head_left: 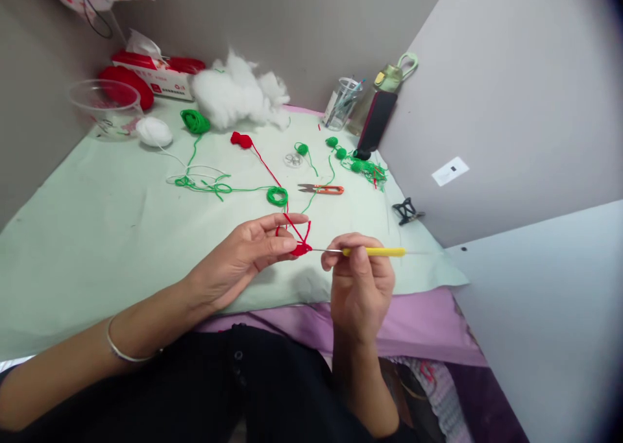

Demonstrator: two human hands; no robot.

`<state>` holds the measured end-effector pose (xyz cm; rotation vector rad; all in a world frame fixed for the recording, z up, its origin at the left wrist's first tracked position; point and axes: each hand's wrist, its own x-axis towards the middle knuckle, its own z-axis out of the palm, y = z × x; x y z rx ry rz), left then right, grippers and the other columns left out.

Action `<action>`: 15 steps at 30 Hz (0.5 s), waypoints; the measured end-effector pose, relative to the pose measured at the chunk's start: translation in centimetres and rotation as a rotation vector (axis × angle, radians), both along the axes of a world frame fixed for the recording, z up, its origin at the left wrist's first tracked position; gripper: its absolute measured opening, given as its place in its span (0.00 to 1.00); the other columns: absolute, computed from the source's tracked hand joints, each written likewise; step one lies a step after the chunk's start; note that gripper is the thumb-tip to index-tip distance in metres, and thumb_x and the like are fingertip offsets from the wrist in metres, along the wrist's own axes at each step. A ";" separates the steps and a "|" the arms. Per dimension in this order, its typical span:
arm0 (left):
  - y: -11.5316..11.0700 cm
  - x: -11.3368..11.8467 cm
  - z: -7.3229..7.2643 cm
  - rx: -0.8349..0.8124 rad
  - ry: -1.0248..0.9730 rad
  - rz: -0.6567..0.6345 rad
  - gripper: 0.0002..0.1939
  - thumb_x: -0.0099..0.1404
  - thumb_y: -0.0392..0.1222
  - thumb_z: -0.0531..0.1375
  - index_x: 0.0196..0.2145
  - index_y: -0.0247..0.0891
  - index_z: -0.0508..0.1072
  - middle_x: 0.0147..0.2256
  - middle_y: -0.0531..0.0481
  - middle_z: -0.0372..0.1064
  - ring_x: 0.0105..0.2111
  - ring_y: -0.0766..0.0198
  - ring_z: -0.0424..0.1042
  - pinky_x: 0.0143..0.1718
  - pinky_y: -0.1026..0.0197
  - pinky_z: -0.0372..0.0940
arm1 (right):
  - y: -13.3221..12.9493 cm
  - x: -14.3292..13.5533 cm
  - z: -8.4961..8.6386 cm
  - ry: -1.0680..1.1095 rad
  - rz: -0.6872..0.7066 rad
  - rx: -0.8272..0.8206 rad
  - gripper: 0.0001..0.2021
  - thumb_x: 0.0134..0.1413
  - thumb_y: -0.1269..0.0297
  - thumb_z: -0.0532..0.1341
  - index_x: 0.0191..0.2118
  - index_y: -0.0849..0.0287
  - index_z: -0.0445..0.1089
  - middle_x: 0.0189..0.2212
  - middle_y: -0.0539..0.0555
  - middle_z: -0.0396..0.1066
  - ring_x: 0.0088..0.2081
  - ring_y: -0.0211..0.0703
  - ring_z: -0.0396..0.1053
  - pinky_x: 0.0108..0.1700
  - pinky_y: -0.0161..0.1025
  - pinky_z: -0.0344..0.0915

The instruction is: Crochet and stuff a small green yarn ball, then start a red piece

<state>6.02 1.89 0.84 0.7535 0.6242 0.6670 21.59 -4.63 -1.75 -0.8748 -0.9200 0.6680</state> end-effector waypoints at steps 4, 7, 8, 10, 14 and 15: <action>-0.4 0.6 0.1 0.043 -0.009 -0.011 0.20 0.60 0.37 0.71 0.51 0.39 0.78 0.38 0.52 0.76 0.39 0.67 0.74 0.47 0.64 0.65 | 0.3 -0.6 -0.1 0.037 0.083 -0.006 0.07 0.67 0.64 0.61 0.40 0.53 0.78 0.36 0.51 0.76 0.31 0.36 0.72 0.34 0.36 0.69; -0.7 0.8 0.1 0.069 -0.036 -0.010 0.19 0.60 0.35 0.70 0.50 0.39 0.78 0.42 0.50 0.78 0.44 0.64 0.75 0.51 0.62 0.65 | 0.4 -1.1 -0.2 -0.009 0.087 -0.001 0.08 0.68 0.64 0.60 0.42 0.52 0.78 0.40 0.52 0.78 0.36 0.38 0.74 0.37 0.37 0.70; -0.7 0.8 0.1 0.078 -0.041 -0.009 0.19 0.61 0.35 0.70 0.50 0.39 0.78 0.43 0.50 0.78 0.45 0.64 0.75 0.52 0.62 0.64 | 0.4 -1.2 -0.2 -0.016 0.088 -0.005 0.08 0.68 0.64 0.60 0.43 0.51 0.78 0.40 0.52 0.79 0.36 0.37 0.74 0.37 0.37 0.70; -0.7 0.6 0.1 0.108 -0.037 -0.002 0.19 0.61 0.36 0.70 0.51 0.39 0.78 0.43 0.50 0.78 0.45 0.64 0.75 0.52 0.61 0.64 | 0.5 -1.2 0.0 -0.007 0.092 -0.023 0.08 0.68 0.64 0.60 0.42 0.52 0.78 0.39 0.51 0.79 0.34 0.36 0.73 0.36 0.37 0.69; -0.4 0.2 0.2 0.167 0.003 0.020 0.18 0.63 0.37 0.68 0.52 0.41 0.78 0.38 0.52 0.76 0.40 0.66 0.73 0.47 0.62 0.64 | 0.9 -1.2 0.4 0.087 0.128 -0.062 0.07 0.67 0.61 0.62 0.40 0.53 0.78 0.36 0.51 0.79 0.29 0.35 0.71 0.34 0.37 0.69; -0.3 0.1 0.2 0.172 0.000 0.019 0.18 0.63 0.37 0.68 0.52 0.41 0.78 0.38 0.52 0.76 0.39 0.66 0.73 0.47 0.62 0.64 | 1.0 -1.3 0.5 0.110 0.146 -0.071 0.07 0.66 0.60 0.62 0.39 0.53 0.77 0.36 0.51 0.79 0.28 0.35 0.70 0.33 0.36 0.69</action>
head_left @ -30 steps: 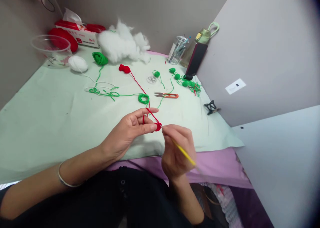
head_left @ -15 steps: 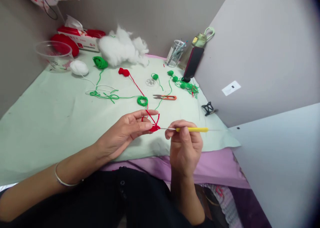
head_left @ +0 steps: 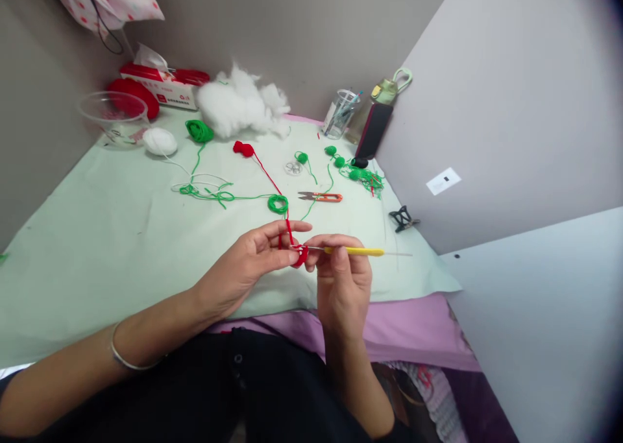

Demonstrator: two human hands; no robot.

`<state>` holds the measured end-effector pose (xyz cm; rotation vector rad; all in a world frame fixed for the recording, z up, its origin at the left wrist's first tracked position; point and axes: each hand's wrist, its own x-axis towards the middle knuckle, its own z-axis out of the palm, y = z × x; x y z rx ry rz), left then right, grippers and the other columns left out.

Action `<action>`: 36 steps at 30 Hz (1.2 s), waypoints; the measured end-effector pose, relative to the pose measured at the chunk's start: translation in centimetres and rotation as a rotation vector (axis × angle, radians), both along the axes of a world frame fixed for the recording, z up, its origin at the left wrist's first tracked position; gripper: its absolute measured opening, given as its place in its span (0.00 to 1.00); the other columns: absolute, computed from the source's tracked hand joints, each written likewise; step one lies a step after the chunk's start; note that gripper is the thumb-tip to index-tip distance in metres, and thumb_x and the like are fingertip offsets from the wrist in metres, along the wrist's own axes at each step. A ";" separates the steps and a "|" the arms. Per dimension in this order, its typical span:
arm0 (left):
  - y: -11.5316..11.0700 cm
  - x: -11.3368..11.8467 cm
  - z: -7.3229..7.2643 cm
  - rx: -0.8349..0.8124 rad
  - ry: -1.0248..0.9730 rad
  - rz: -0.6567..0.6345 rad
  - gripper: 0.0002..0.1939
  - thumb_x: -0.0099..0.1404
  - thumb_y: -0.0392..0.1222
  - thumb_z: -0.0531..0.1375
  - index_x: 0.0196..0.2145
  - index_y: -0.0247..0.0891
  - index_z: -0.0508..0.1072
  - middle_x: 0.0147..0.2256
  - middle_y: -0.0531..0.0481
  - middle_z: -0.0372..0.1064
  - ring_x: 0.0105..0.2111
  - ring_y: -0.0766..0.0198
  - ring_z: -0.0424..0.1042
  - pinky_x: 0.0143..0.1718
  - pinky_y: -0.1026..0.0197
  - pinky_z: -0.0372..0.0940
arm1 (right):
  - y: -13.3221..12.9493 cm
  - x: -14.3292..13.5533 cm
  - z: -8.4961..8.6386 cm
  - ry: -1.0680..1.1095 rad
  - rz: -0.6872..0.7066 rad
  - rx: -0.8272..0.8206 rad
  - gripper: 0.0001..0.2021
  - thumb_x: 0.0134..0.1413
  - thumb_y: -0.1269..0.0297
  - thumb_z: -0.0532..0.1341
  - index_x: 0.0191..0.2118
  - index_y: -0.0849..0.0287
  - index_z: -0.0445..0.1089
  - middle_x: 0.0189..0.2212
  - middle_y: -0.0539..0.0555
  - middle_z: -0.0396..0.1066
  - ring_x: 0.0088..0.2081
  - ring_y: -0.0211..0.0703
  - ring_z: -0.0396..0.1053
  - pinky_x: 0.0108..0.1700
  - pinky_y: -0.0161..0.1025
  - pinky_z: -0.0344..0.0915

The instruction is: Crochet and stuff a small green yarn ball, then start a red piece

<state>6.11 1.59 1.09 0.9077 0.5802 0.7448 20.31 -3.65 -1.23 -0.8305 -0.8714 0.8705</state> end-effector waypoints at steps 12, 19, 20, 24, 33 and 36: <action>0.4 -1.3 0.6 -0.100 -0.060 -0.007 0.18 0.63 0.36 0.67 0.51 0.41 0.78 0.34 0.55 0.70 0.36 0.69 0.68 0.45 0.64 0.63 | 1.3 -0.8 1.0 0.074 0.120 -0.021 0.07 0.67 0.59 0.61 0.38 0.54 0.74 0.32 0.50 0.78 0.23 0.32 0.67 0.27 0.32 0.64; 0.4 -1.8 0.9 0.017 -0.035 0.133 0.19 0.64 0.38 0.68 0.53 0.40 0.77 0.30 0.56 0.68 0.35 0.69 0.67 0.44 0.65 0.62 | 0.2 -1.3 1.1 -0.656 -0.211 0.188 0.11 0.70 0.71 0.55 0.47 0.53 0.74 0.39 0.53 0.78 0.35 0.39 0.76 0.37 0.39 0.75; 0.3 -1.7 0.9 0.015 -0.041 0.150 0.20 0.63 0.38 0.69 0.54 0.40 0.77 0.30 0.56 0.69 0.34 0.69 0.67 0.44 0.65 0.62 | 0.1 -1.4 0.8 -0.828 -0.289 0.261 0.12 0.68 0.73 0.57 0.50 0.52 0.74 0.41 0.54 0.78 0.39 0.41 0.77 0.39 0.41 0.76; 0.6 -1.5 1.0 -0.192 -0.126 0.071 0.19 0.63 0.38 0.69 0.52 0.37 0.77 0.35 0.51 0.74 0.36 0.67 0.71 0.45 0.63 0.66 | 0.3 -1.9 0.0 -1.094 -0.515 0.400 0.20 0.61 0.78 0.63 0.54 0.50 0.76 0.48 0.56 0.76 0.46 0.45 0.76 0.44 0.42 0.76; 2.0 -0.3 1.3 -0.095 -0.064 0.080 0.20 0.61 0.37 0.70 0.51 0.39 0.78 0.37 0.50 0.76 0.38 0.64 0.72 0.47 0.61 0.67 | 2.5 -0.6 2.0 -0.272 -0.099 0.082 0.10 0.68 0.66 0.59 0.42 0.49 0.78 0.37 0.52 0.76 0.35 0.40 0.73 0.36 0.40 0.71; 2.8 0.9 0.7 0.006 0.000 0.089 0.19 0.62 0.40 0.70 0.51 0.41 0.78 0.39 0.50 0.75 0.42 0.63 0.72 0.50 0.60 0.66 | 3.6 0.3 1.8 -0.427 -0.160 0.067 0.10 0.66 0.68 0.61 0.42 0.49 0.80 0.38 0.52 0.77 0.44 0.44 0.74 0.46 0.43 0.72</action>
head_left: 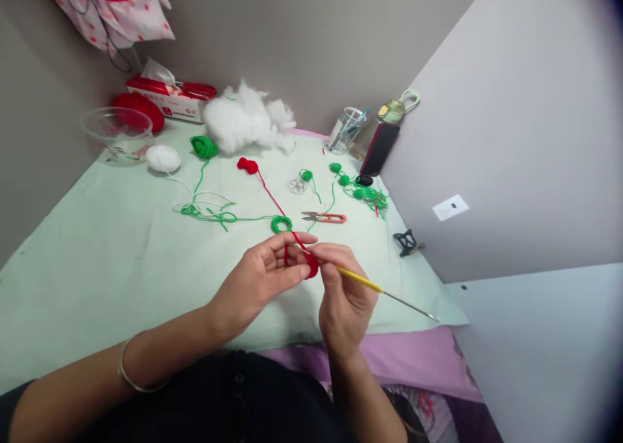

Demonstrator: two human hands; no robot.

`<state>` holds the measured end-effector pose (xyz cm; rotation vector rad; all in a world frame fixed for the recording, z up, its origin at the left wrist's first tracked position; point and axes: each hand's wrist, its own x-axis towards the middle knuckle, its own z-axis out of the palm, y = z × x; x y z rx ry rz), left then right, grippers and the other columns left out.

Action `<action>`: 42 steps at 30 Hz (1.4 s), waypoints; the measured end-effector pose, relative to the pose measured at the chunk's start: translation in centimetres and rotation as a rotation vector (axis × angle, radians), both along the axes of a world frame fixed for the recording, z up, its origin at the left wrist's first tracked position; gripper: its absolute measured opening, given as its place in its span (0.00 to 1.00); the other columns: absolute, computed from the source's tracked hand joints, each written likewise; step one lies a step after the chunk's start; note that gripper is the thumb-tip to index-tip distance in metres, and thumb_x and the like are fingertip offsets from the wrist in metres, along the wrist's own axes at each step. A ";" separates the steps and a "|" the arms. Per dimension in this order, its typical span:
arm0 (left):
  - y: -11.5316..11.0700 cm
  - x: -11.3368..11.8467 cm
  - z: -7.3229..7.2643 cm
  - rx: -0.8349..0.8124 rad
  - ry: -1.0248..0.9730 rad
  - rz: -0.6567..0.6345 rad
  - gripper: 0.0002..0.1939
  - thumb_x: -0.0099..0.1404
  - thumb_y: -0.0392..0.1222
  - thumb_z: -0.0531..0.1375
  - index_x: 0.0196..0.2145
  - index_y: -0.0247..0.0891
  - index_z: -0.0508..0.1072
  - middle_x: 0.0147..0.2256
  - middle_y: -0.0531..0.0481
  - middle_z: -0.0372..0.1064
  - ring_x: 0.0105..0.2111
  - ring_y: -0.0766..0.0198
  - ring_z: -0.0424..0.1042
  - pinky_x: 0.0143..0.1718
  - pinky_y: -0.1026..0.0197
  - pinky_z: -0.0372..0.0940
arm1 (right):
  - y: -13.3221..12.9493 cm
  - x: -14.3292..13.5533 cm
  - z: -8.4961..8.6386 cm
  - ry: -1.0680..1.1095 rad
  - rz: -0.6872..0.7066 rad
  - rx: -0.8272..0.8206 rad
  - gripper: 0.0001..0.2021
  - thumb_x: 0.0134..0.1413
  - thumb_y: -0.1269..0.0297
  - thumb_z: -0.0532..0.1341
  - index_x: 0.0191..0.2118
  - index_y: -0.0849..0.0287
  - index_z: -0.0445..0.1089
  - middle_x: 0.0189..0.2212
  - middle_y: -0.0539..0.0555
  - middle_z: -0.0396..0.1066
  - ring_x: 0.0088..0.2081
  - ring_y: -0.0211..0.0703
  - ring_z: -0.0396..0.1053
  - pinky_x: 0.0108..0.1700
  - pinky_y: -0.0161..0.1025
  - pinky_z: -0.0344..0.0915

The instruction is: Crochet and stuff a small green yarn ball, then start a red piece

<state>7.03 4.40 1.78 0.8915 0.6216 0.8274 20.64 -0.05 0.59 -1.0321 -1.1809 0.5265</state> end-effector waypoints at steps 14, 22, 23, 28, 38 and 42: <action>4.3 0.7 -4.3 -0.226 0.113 -0.119 0.17 0.65 0.44 0.68 0.51 0.47 0.77 0.41 0.50 0.77 0.42 0.61 0.74 0.50 0.57 0.66 | 4.5 3.4 -3.8 0.366 0.323 -0.441 0.07 0.61 0.58 0.66 0.38 0.50 0.83 0.32 0.53 0.76 0.31 0.39 0.71 0.32 0.35 0.69; 4.8 1.1 -6.1 -0.263 0.022 -0.126 0.17 0.62 0.47 0.70 0.48 0.46 0.77 0.37 0.52 0.73 0.36 0.64 0.70 0.43 0.59 0.64 | 5.1 3.5 -5.7 0.454 0.351 -0.466 0.07 0.59 0.55 0.68 0.37 0.47 0.83 0.29 0.52 0.74 0.28 0.38 0.68 0.29 0.35 0.67; 4.8 1.2 -6.3 -0.256 0.001 -0.135 0.17 0.62 0.47 0.69 0.48 0.46 0.77 0.35 0.53 0.72 0.34 0.65 0.69 0.41 0.60 0.64 | 5.2 3.5 -5.9 0.466 0.346 -0.464 0.07 0.58 0.54 0.68 0.37 0.47 0.83 0.29 0.52 0.74 0.28 0.38 0.69 0.29 0.35 0.67; 4.6 1.5 -6.7 -0.247 -0.019 -0.149 0.16 0.62 0.47 0.69 0.47 0.45 0.76 0.35 0.53 0.71 0.35 0.64 0.69 0.42 0.59 0.63 | 5.3 3.5 -6.4 0.505 0.359 -0.473 0.07 0.57 0.54 0.69 0.37 0.46 0.83 0.29 0.53 0.75 0.26 0.38 0.68 0.28 0.36 0.67; 3.7 1.0 -2.9 -0.052 0.153 -0.071 0.18 0.67 0.40 0.64 0.54 0.42 0.73 0.38 0.50 0.74 0.41 0.59 0.73 0.50 0.56 0.65 | 3.9 3.2 -4.6 0.471 0.313 -0.445 0.08 0.59 0.56 0.68 0.38 0.53 0.81 0.32 0.51 0.74 0.26 0.36 0.68 0.31 0.37 0.66; 2.9 0.6 -2.1 0.090 0.286 0.098 0.18 0.62 0.40 0.68 0.51 0.44 0.77 0.44 0.49 0.72 0.48 0.58 0.71 0.53 0.58 0.64 | 3.0 3.2 -3.6 0.410 0.251 -0.412 0.09 0.60 0.56 0.67 0.39 0.55 0.80 0.32 0.51 0.74 0.28 0.36 0.68 0.33 0.37 0.65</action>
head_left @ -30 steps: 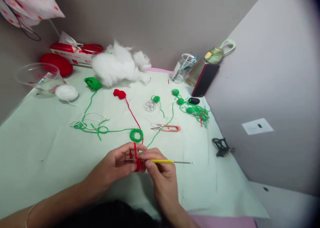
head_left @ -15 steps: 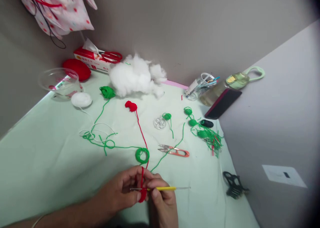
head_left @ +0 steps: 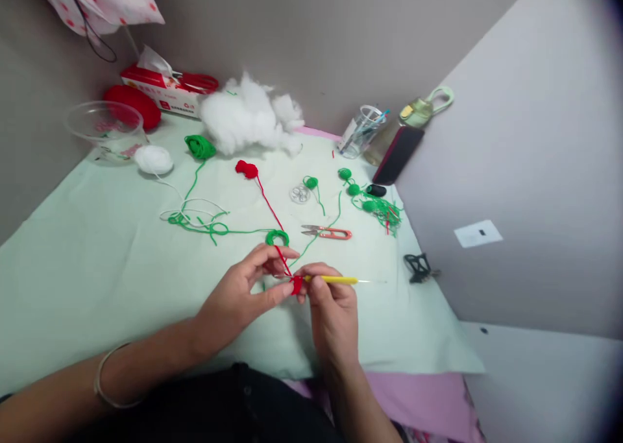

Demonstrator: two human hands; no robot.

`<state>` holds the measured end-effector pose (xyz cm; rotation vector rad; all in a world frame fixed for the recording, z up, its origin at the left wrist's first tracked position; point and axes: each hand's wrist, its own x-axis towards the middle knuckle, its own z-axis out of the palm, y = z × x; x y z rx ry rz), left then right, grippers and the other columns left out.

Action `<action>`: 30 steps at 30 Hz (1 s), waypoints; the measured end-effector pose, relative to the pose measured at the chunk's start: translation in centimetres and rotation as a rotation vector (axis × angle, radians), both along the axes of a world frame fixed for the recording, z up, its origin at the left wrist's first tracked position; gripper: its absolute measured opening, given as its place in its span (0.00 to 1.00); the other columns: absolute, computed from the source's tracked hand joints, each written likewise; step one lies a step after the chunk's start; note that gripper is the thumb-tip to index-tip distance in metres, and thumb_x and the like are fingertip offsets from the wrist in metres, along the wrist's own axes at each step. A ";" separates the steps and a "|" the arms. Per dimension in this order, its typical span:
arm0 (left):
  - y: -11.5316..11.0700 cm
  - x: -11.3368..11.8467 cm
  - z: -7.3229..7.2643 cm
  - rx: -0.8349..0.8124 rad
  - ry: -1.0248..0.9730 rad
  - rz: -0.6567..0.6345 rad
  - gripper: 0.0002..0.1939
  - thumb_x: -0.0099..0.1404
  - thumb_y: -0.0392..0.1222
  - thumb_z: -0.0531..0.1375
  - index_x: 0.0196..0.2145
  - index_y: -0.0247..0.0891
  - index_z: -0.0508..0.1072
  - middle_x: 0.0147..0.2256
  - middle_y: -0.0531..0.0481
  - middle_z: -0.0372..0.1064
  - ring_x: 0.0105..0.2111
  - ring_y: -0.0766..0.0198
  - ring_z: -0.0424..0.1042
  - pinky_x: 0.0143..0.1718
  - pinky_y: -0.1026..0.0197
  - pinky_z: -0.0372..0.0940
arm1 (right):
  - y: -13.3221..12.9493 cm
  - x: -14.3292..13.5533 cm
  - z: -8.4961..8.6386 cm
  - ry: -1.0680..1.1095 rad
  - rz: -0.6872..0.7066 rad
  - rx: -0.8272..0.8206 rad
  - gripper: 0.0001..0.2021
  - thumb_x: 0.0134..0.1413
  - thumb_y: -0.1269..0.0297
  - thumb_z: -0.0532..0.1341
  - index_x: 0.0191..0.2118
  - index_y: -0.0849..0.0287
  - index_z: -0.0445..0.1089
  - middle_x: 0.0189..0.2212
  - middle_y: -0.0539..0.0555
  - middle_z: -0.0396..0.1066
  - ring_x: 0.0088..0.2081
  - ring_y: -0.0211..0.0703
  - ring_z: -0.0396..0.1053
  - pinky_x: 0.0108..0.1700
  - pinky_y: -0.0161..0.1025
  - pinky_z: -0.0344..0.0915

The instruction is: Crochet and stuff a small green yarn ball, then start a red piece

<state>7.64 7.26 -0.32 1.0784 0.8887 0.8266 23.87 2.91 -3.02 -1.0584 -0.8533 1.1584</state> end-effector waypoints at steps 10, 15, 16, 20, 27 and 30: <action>-4.2 -0.4 1.5 -0.018 -0.273 0.006 0.25 0.63 0.37 0.69 0.58 0.42 0.73 0.37 0.52 0.76 0.39 0.63 0.75 0.49 0.58 0.68 | -3.4 -2.9 2.5 -0.212 -0.142 0.329 0.07 0.66 0.65 0.62 0.42 0.50 0.79 0.35 0.50 0.73 0.30 0.36 0.68 0.33 0.38 0.66; -5.5 -1.5 1.6 -0.073 -0.361 0.104 0.21 0.62 0.37 0.70 0.53 0.42 0.77 0.32 0.55 0.74 0.36 0.67 0.73 0.46 0.63 0.67 | -4.2 -5.2 2.2 -0.507 -0.219 0.477 0.14 0.65 0.72 0.61 0.48 0.46 0.79 0.40 0.53 0.75 0.38 0.42 0.75 0.37 0.42 0.72; -5.5 -1.6 1.6 -0.090 -0.382 0.124 0.21 0.62 0.37 0.70 0.53 0.42 0.78 0.32 0.55 0.74 0.36 0.67 0.73 0.47 0.64 0.66 | -4.3 -5.5 2.0 -0.610 -0.269 0.537 0.17 0.64 0.74 0.62 0.50 0.44 0.79 0.43 0.53 0.76 0.41 0.44 0.75 0.40 0.43 0.74; -5.4 -1.9 1.5 -0.268 -0.494 0.093 0.21 0.62 0.37 0.71 0.53 0.40 0.79 0.36 0.52 0.75 0.37 0.70 0.71 0.46 0.67 0.66 | -4.1 -5.8 1.5 -0.755 -0.364 0.644 0.20 0.62 0.75 0.62 0.52 0.43 0.78 0.45 0.55 0.76 0.44 0.46 0.76 0.43 0.46 0.75; -4.6 -2.3 1.2 -0.302 -0.503 0.070 0.18 0.62 0.37 0.71 0.51 0.39 0.81 0.31 0.54 0.72 0.33 0.72 0.70 0.42 0.70 0.67 | -3.7 -3.8 2.3 -0.226 -0.217 0.429 0.09 0.67 0.68 0.61 0.43 0.51 0.79 0.35 0.51 0.74 0.29 0.35 0.72 0.32 0.38 0.70; -4.8 -2.1 1.0 -0.221 -0.451 0.064 0.18 0.63 0.38 0.70 0.51 0.41 0.81 0.32 0.54 0.72 0.34 0.72 0.70 0.42 0.70 0.66 | -3.7 -3.4 2.3 -0.094 -0.151 0.381 0.08 0.67 0.66 0.61 0.41 0.52 0.79 0.34 0.50 0.73 0.27 0.34 0.71 0.29 0.36 0.69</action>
